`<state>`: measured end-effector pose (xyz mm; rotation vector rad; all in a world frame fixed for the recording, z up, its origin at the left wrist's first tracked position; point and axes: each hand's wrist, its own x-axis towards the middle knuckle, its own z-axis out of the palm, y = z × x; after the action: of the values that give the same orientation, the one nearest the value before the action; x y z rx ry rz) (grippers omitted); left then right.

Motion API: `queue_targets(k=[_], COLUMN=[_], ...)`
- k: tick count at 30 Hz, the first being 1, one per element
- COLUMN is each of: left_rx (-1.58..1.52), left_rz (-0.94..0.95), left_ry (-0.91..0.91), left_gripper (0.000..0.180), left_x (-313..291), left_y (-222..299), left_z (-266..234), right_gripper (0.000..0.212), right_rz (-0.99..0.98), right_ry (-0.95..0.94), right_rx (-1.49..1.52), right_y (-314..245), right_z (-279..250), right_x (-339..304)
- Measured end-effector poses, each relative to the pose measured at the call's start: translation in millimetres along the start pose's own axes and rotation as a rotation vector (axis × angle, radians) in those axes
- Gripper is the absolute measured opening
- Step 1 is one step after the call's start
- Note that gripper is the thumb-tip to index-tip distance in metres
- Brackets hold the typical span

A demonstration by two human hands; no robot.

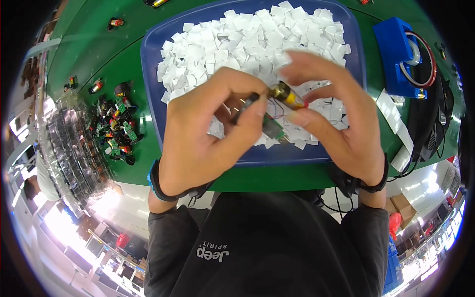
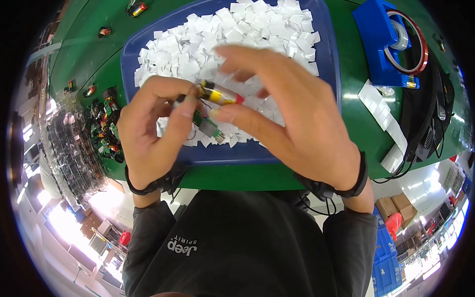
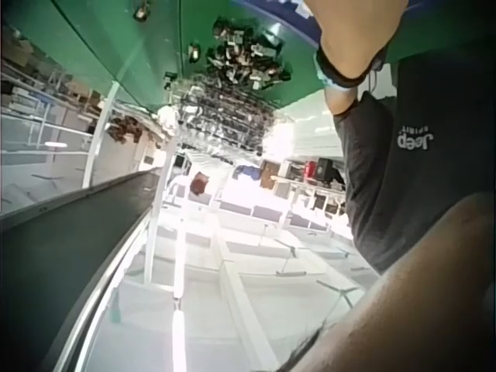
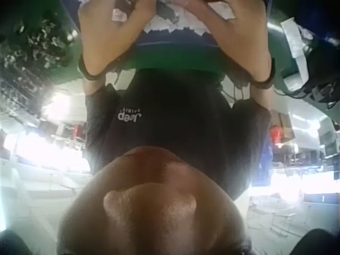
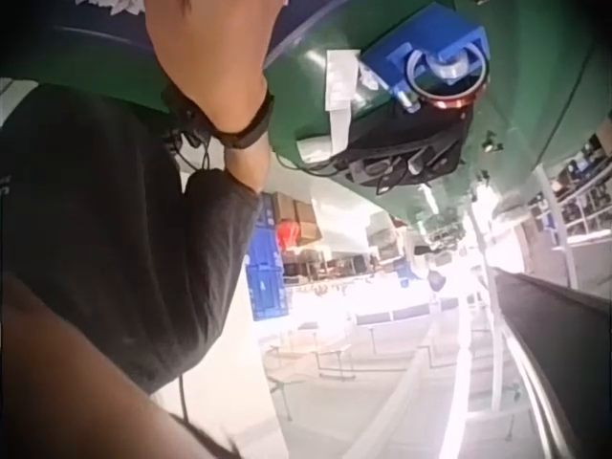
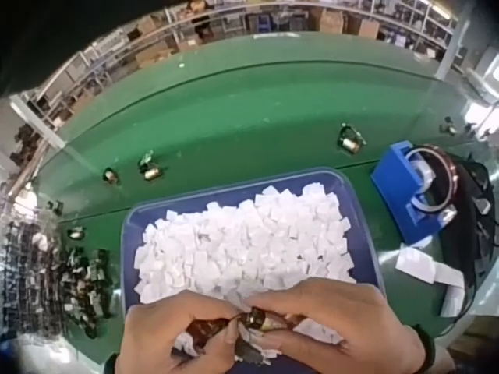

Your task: The person assembles electronic components by picking up a circuit board and a battery, wrapping a white adhesive strip around them, and placing the finished assembly on the table.

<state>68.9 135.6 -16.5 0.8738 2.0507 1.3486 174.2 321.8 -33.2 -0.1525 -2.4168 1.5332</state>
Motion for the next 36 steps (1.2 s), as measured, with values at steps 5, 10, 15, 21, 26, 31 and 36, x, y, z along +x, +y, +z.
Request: queue_targets(k=[5, 10, 15, 21, 26, 31, 36], left_rx=[0.188, 0.06, -0.229, -0.249, -0.636, -0.617, -0.613], left_rz=[0.006, -0.122, -0.256, -0.178, -0.301, -0.251, -0.279], left_ry=[-0.007, -0.133, -0.257, -0.216, -0.137, -0.234, -0.274], left_gripper=[0.016, 0.024, 0.033, 0.037, 0.036, 0.037, 0.038], left_x=[-0.3, 1.1, 5.7, 6.9, 6.6, 8.7, 5.0], left_y=[2.5, 2.7, 5.8, 0.5, 6.0, -4.4, -1.8], left_z=[9.2, 6.1, -8.4, -9.2, -1.6, 2.2, -3.5], right_gripper=[0.031, 0.032, 0.03, 0.031, 0.03, 0.03, 0.03], right_rz=[0.005, -0.008, 0.063, -0.329, -0.485, -0.51, -0.523], right_ry=[-0.083, -0.044, 0.026, -0.081, -0.028, 0.039, 0.083], right_rx=[0.177, 0.129, 0.163, -0.145, -0.232, -0.255, -0.274], right_y=[0.1, -0.1, -1.3, 2.1, -2.2, -0.5, 4.3], right_z=[2.7, -1.4, -3.4, -10.8, -5.4, 1.2, -0.5], right_x=[-3.9, -4.8, -2.0, 3.0, 0.0, -2.1, 4.8])
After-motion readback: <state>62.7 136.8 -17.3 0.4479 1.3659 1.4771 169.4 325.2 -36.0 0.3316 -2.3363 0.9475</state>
